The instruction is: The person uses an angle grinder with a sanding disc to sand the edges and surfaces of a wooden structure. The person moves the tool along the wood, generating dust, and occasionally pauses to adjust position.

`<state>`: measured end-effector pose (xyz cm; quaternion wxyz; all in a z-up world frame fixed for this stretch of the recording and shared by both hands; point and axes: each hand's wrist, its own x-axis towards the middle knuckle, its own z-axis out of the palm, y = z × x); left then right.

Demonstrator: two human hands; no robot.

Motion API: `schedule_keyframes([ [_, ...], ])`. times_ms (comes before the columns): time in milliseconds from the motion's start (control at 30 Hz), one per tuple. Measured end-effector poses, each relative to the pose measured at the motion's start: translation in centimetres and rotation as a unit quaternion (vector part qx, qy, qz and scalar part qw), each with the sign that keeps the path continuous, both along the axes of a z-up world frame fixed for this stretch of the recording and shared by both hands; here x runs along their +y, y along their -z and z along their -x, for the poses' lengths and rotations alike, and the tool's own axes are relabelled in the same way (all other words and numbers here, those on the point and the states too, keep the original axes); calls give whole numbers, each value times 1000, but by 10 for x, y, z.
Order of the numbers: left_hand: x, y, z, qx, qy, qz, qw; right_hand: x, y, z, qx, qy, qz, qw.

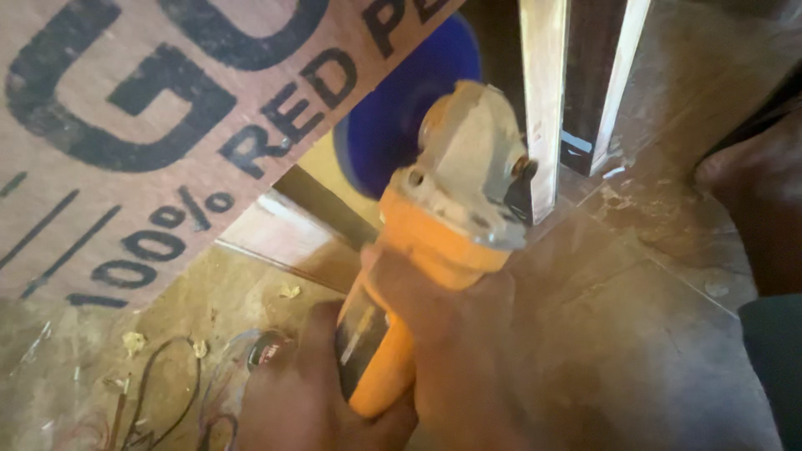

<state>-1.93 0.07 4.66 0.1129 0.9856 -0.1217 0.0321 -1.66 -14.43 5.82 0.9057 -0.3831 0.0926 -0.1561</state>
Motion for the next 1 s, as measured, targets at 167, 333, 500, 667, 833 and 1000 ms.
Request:
schedule_keyframes([
  [167,-10,-5,2,-39,33,-16,999,4,4,8,7,6,7,1000],
  [333,-13,-6,6,2,-4,-27,1000,4,11,13,16,8,3,1000],
  [500,-15,-17,6,31,-34,-4,999,5,6,11,19,15,23,999],
  [667,-18,-10,11,25,-2,4,1000,4,7,15,16,18,18,1000],
  [833,-8,-22,11,57,-58,-15,997,11,5,14,16,15,15,1000],
  [1000,-7,-20,10,46,-17,-40,998,18,2,15,18,12,14,1000],
])
